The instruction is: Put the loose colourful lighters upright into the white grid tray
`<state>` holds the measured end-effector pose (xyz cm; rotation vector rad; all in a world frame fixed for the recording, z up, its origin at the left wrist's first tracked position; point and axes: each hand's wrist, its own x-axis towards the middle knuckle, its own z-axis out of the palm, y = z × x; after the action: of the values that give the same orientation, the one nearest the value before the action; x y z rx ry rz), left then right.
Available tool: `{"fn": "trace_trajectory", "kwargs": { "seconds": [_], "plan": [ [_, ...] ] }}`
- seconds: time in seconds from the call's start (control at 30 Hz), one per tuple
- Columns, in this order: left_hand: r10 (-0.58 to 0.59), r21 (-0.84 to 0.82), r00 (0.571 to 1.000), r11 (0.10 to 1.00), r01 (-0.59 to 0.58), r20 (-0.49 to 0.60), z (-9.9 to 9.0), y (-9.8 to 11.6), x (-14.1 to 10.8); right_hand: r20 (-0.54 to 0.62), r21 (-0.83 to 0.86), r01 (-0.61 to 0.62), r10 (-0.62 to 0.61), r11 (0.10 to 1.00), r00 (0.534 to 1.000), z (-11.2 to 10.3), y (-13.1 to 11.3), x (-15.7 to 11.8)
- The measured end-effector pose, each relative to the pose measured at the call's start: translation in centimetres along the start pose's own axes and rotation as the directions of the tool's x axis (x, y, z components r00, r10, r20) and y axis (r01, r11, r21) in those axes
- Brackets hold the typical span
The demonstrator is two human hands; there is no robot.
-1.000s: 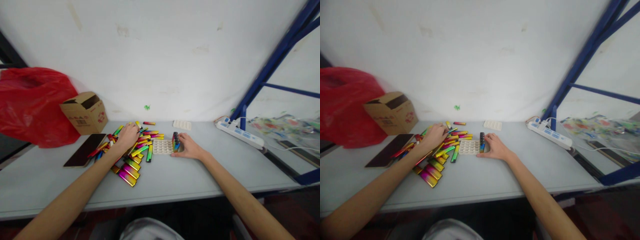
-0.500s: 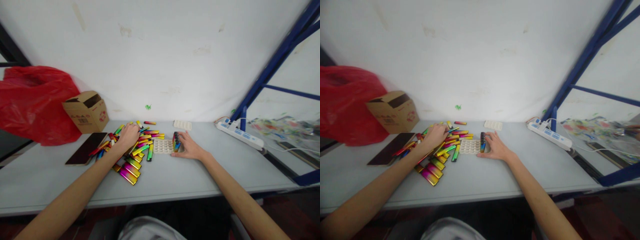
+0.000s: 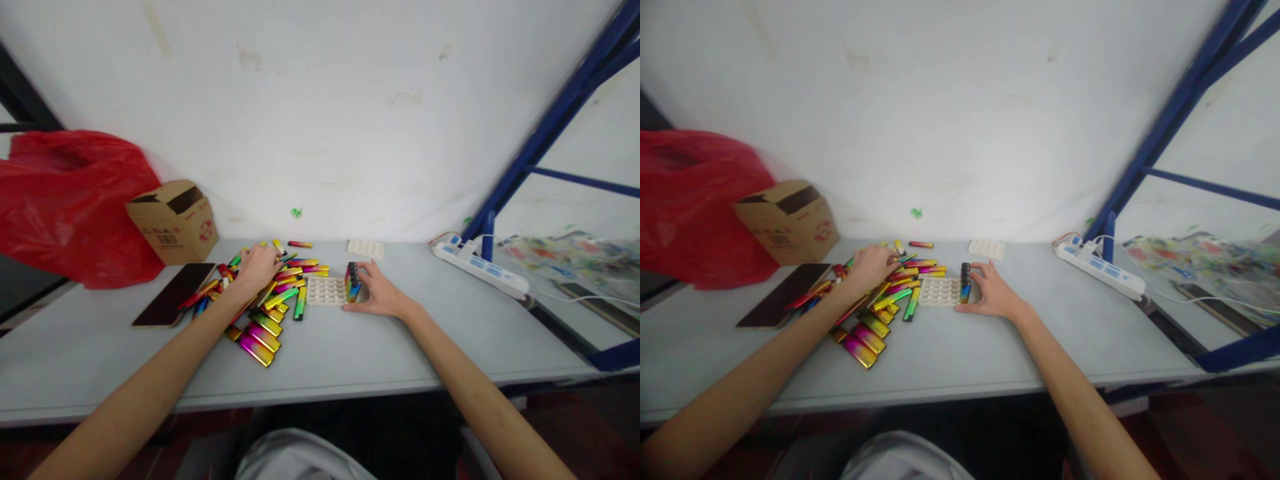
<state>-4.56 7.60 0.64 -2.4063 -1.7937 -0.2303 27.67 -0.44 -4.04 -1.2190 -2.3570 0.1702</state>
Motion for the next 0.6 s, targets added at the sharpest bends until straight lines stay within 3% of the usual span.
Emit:
{"fn": "trace_trajectory", "kwargs": {
  "seconds": [0.23,0.6],
  "plan": [
    [0.036,0.088,0.999,0.996,-0.034,-0.017,0.7,0.2,-0.3,-0.017,0.001,0.0,0.0,1.0,1.0,0.0,-0.1,0.0],
    [0.045,0.077,0.995,0.996,-0.038,-0.088,0.8,0.2,-0.6,-0.007,0.016,-0.01,0.01,1.0,1.0,0.0,0.0,0.0]
  ]
}}
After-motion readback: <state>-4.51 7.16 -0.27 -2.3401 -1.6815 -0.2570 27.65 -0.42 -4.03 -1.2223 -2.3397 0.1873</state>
